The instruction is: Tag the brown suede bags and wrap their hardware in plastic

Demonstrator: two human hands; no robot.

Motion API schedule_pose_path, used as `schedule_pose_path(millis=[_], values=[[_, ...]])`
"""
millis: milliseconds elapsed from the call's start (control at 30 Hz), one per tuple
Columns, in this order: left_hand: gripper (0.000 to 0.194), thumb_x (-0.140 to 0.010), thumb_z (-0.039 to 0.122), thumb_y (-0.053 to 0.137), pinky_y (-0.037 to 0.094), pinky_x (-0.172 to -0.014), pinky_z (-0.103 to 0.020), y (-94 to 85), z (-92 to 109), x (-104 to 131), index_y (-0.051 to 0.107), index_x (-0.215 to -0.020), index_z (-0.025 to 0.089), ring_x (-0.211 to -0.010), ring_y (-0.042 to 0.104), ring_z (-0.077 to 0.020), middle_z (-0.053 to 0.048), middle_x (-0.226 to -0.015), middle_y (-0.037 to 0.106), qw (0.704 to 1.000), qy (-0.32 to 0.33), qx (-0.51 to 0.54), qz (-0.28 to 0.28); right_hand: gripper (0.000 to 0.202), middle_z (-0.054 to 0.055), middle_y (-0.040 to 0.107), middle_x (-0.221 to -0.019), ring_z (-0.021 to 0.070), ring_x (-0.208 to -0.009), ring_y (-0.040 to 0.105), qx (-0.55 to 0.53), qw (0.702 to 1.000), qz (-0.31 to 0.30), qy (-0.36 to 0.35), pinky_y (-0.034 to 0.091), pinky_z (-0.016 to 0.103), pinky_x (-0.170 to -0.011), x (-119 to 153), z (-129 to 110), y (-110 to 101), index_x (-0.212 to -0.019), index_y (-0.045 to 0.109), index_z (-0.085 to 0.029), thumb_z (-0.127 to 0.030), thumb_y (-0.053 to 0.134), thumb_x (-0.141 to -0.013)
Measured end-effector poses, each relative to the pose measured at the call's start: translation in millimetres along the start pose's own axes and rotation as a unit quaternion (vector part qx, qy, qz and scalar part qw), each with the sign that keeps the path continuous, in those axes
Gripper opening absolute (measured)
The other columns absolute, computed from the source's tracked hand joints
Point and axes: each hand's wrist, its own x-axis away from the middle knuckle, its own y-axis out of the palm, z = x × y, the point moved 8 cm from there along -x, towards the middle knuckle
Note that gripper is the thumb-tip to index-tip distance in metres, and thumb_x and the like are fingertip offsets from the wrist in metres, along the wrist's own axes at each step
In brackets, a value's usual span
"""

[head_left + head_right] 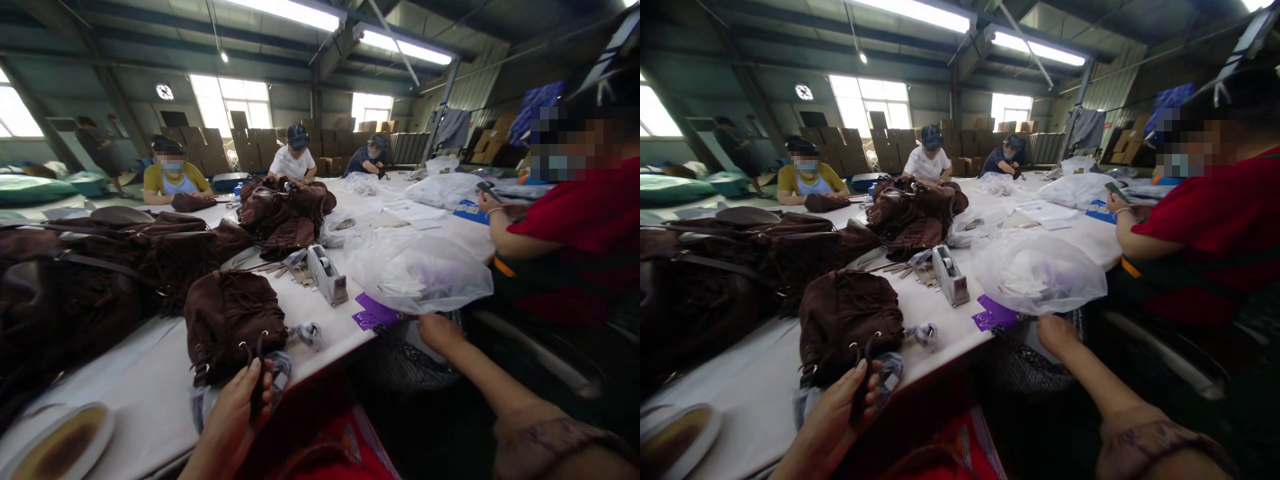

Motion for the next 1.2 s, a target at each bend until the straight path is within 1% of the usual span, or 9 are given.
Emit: schedule_pose_path(millis=[133, 233, 333, 400, 567, 700, 800, 933, 1200], values=[[0.017, -0.091, 0.031, 0.062, 0.036, -0.040, -0.014, 3.3, -1.8, -1.9, 0.066, -0.093, 0.015, -0.052, 0.044, -0.0064, 0.002, -0.070, 0.051, 1.000, -0.012, -0.006, -0.018, 0.027, 0.009, 0.069, -0.079, 0.0246, -0.077, 0.063, -0.165, 0.984, 0.047, -0.049, 0.045, 0.034, -0.072, 21.2, 15.7, -17.3, -0.081, 0.069, -0.018, -0.040, 0.055, -0.089], [0.018, -0.088, 0.033, 0.066, 0.036, -0.040, -0.015, 3.6, -2.6, -3.6, 0.066, -0.092, 0.016, -0.052, 0.044, -0.0067, 0.002, -0.069, 0.052, 1.000, -0.018, 0.001, -0.023, 0.034, 0.002, 0.060, -0.065, 0.0177, -0.060, 0.052, -0.464, 0.881, 0.050, -0.074, 0.041, 0.029, -0.058, 53.4, -6.3, -32.7, -0.077, 0.066, -0.020, -0.054, 0.061, -0.083], [0.026, -0.082, 0.037, 0.073, 0.035, -0.041, -0.014, 6.3, -2.1, -3.9, 0.064, -0.093, 0.015, -0.052, 0.044, -0.0056, 0.003, -0.070, 0.051, 0.999, -0.001, -0.002, -0.045, 0.034, 0.002, 0.064, -0.072, 0.0169, -0.065, 0.054, -0.679, 0.730, -0.041, -0.071, 0.045, 0.028, -0.062, 85.4, -66.8, -37.0, -0.081, 0.068, -0.021, -0.054, 0.073, -0.076], [0.035, -0.080, 0.044, 0.075, 0.033, -0.041, -0.013, 7.3, -1.6, -2.3, 0.063, -0.095, 0.015, -0.051, 0.043, -0.0042, 0.002, -0.074, 0.053, 0.998, 0.013, -0.005, -0.057, 0.032, 0.002, 0.065, -0.075, 0.0159, -0.066, 0.054, -0.738, 0.660, -0.114, -0.087, 0.045, 0.027, -0.061, 104.0, -120.9, -38.6, -0.080, 0.068, -0.020, -0.050, 0.079, -0.072], [0.061, -0.072, 0.065, 0.073, 0.029, -0.041, -0.013, 3.1, 2.7, 7.1, 0.062, -0.105, 0.014, -0.050, 0.042, -0.0025, -0.003, -0.088, 0.062, 0.997, 0.027, 0.011, -0.078, 0.033, -0.002, 0.059, -0.064, 0.0119, -0.057, 0.050, -0.775, 0.576, -0.234, -0.109, 0.041, 0.023, -0.055, 133.6, -238.0, -20.0, -0.077, 0.062, -0.020, -0.045, 0.081, -0.071], [0.063, -0.064, 0.059, 0.082, 0.037, -0.047, -0.017, -1.6, 10.7, 14.8, 0.066, -0.104, 0.013, -0.053, 0.050, -0.0080, -0.001, -0.074, 0.062, 0.993, 0.059, -0.032, -0.101, 0.036, -0.003, 0.056, -0.064, 0.0112, -0.055, 0.048, -0.751, 0.607, -0.230, -0.118, 0.040, 0.023, -0.053, 140.9, -281.7, -2.6, -0.077, 0.055, -0.020, -0.049, 0.075, -0.077], [0.062, -0.055, 0.044, 0.091, 0.049, -0.059, -0.025, -11.1, 12.6, 11.3, 0.068, -0.104, 0.012, -0.070, 0.064, -0.0195, -0.008, -0.086, 0.071, 0.991, 0.071, -0.084, -0.081, 0.034, -0.005, 0.055, -0.061, 0.0099, -0.054, 0.047, -0.683, 0.675, -0.223, -0.167, 0.037, 0.022, -0.051, 135.4, -292.1, -8.2, -0.075, 0.057, -0.018, -0.044, 0.077, -0.071], [0.058, -0.054, 0.041, 0.090, 0.051, -0.060, -0.031, -22.6, 10.1, -7.1, 0.071, -0.101, 0.015, -0.074, 0.068, -0.0273, -0.010, -0.088, 0.074, 0.987, 0.071, -0.135, -0.059, 0.028, -0.004, 0.060, -0.061, 0.0101, -0.054, 0.051, -0.529, 0.752, -0.315, -0.235, 0.039, 0.021, -0.050, 121.0, -302.1, -23.9, -0.078, 0.067, -0.016, -0.037, 0.076, -0.063], [0.051, -0.054, 0.043, 0.088, 0.055, -0.064, -0.034, -26.9, 6.9, -28.0, 0.069, -0.096, 0.020, -0.088, 0.068, -0.0347, -0.009, -0.085, 0.074, 0.980, 0.085, -0.165, -0.072, 0.016, -0.006, 0.064, -0.058, 0.0118, -0.051, 0.054, -0.411, 0.759, -0.428, -0.269, 0.044, 0.024, -0.052, 128.2, -325.9, -22.4, -0.069, 0.072, -0.020, -0.033, 0.077, -0.060]])
